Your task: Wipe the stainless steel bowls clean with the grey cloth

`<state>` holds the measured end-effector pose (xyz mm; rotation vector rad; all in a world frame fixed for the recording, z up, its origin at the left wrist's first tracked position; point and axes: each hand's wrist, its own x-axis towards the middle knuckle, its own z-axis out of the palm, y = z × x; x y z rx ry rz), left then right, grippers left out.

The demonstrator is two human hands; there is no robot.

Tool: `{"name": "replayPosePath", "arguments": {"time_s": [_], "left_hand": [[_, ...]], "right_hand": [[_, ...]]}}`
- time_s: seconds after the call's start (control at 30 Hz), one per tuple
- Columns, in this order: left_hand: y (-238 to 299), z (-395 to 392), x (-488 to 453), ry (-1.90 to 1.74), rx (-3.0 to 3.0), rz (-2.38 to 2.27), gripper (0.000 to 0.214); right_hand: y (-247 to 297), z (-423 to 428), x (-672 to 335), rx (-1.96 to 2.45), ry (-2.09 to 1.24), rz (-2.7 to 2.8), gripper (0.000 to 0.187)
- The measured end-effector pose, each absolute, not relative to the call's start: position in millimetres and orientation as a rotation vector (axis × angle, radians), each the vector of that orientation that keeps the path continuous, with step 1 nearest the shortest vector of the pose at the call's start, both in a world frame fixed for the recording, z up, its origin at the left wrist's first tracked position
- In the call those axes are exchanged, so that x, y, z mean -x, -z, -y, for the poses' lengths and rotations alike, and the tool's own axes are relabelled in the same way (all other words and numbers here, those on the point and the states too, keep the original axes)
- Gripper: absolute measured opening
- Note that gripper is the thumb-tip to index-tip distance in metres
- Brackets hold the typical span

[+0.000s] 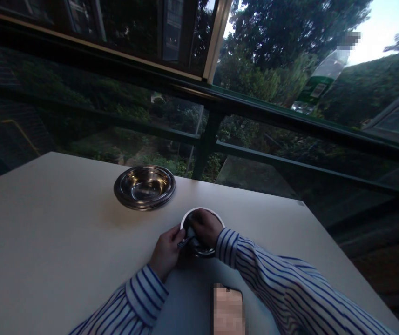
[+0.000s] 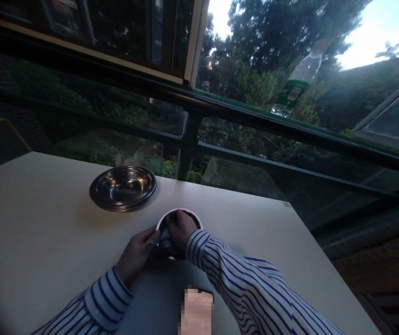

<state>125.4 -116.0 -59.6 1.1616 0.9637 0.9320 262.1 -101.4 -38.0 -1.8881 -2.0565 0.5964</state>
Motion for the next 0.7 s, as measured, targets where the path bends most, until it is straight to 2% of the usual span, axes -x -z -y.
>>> {"name": "replayPosePath", "arguments": {"time_s": [0.17, 0.3, 0.37, 0.43, 0.5, 0.7], "left_hand": [[57.5, 119.5, -126.9, -0.890, -1.014, -1.125, 0.034], [53.8, 121.0, -128.6, -0.883, -0.883, -1.087, 0.032], [52.1, 120.6, -128.5, -0.878, -0.849, -1.087, 0.031], [51.4, 120.1, -127.7, -0.866, -0.821, -1.094, 0.031], [51.8, 120.3, -126.6, -0.861, -0.787, -1.087, 0.030], [55.4, 125.4, -124.0, -0.847, -0.715, -1.100, 0.021]], "right_hand": [[33.7, 111.1, -267.9, 1.643, -0.822, 2.267, 0.022], [14.4, 121.5, -281.2, 1.603, -0.840, 2.429, 0.018], [1.0, 125.6, -288.5, 1.626, -0.778, 2.451, 0.015], [-10.9, 131.0, -294.0, 1.642, -0.675, 2.414, 0.021], [-16.9, 139.6, -297.0, 1.635, -0.440, 2.319, 0.026], [3.0, 176.7, -294.3, 1.412, -0.082, 2.425, 0.036]]}}
